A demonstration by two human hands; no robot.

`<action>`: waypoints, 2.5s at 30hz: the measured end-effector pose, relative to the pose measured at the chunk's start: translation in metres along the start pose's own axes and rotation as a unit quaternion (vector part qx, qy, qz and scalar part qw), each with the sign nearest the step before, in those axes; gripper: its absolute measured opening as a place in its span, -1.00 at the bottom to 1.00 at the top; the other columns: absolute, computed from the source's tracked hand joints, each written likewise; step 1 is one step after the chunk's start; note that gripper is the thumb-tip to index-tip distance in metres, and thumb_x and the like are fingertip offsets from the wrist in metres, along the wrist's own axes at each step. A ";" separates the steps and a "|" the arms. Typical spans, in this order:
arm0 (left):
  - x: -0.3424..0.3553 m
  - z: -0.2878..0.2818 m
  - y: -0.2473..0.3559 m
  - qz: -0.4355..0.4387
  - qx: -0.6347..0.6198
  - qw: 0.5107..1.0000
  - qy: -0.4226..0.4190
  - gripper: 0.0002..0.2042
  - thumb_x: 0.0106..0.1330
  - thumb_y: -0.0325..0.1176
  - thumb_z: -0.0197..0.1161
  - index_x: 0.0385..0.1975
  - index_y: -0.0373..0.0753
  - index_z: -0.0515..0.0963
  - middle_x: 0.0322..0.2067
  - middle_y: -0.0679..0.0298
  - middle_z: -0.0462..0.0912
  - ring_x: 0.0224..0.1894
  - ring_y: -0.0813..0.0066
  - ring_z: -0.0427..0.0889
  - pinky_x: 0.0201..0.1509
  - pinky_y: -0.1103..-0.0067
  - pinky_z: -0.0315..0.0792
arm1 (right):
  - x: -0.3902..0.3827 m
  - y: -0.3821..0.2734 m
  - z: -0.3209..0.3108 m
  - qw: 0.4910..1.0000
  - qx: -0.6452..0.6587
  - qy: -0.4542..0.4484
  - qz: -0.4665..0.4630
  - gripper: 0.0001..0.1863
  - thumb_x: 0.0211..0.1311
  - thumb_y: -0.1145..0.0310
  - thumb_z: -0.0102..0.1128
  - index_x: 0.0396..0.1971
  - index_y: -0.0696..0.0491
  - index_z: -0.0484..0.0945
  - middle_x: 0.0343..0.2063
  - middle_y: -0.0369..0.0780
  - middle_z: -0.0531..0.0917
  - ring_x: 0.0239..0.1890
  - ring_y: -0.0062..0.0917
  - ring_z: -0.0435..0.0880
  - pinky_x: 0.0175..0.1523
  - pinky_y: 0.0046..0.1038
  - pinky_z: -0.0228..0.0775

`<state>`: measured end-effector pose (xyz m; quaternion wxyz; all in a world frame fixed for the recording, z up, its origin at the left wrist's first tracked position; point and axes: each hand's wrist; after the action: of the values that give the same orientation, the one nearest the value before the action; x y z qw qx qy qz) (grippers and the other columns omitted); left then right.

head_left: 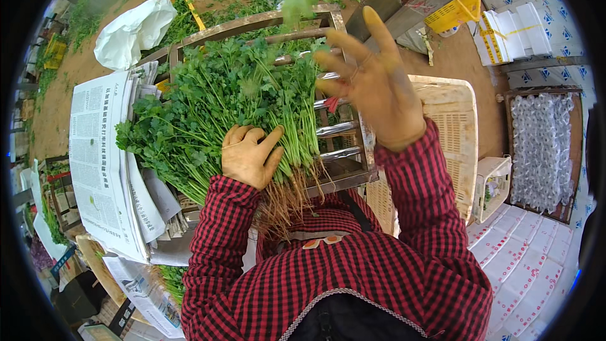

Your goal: The person organizes coriander by hand on a metal rack, removes yellow leaves, and places a large bundle of the prepared coriander into a white plastic crate lined with newspaper.

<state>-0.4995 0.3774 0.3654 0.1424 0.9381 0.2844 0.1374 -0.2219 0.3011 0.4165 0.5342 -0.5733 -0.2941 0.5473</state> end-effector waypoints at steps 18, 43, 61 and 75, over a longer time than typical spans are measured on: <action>0.017 -0.004 0.004 -0.006 0.056 0.997 -0.060 -0.58 0.30 -0.06 0.32 0.13 -0.02 0.59 -0.37 0.24 0.63 -0.25 0.18 0.58 0.09 0.22 0.43 | -0.026 0.081 0.037 0.974 -0.158 0.151 0.061 -0.81 0.35 0.34 0.31 -0.20 0.16 0.61 -0.47 -0.20 0.69 -0.54 -0.59 0.66 -0.42 -0.50 0.48; 0.015 0.006 0.003 0.003 0.025 0.999 0.038 -0.63 0.19 -0.21 0.41 0.01 -0.08 0.65 -0.32 0.26 0.62 -0.18 0.17 0.59 0.06 0.19 0.46 | -0.026 0.091 0.029 0.958 0.135 0.154 0.200 -0.72 0.41 0.25 0.25 -0.06 0.11 0.51 -0.70 -0.36 0.48 -0.80 -0.63 0.37 -0.71 -0.54 0.18; 0.068 0.032 -0.002 0.093 -0.012 0.992 -0.079 -0.66 0.34 -0.31 0.25 0.11 -0.01 0.59 0.19 0.12 0.56 0.37 -0.03 0.39 0.46 0.04 0.25 | -0.067 -0.028 -0.003 0.912 -0.134 -0.285 0.262 -0.74 0.43 0.31 0.18 0.01 0.10 0.53 -0.48 -0.25 0.64 -0.52 -0.60 0.64 -0.42 -0.52 0.51; 0.068 0.033 0.001 0.085 -0.027 0.993 -0.075 -0.71 0.33 -0.27 0.27 0.05 0.00 0.61 0.17 0.17 0.56 0.37 0.02 0.39 0.47 0.09 0.28 | -0.097 0.088 0.036 0.839 -0.416 -0.336 -0.100 -0.82 0.38 0.24 0.17 -0.22 0.00 0.66 -0.37 -0.15 0.71 -0.33 -0.20 0.72 -0.22 -0.24 0.60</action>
<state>-0.4332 0.4099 0.3473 0.1768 0.9624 0.1878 0.0860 -0.2997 0.2000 0.3708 0.1659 -0.4903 -0.7107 0.4763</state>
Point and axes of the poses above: each hand's wrist, its own x-axis towards the middle knuckle, its own z-axis out of the palm, y = z × x
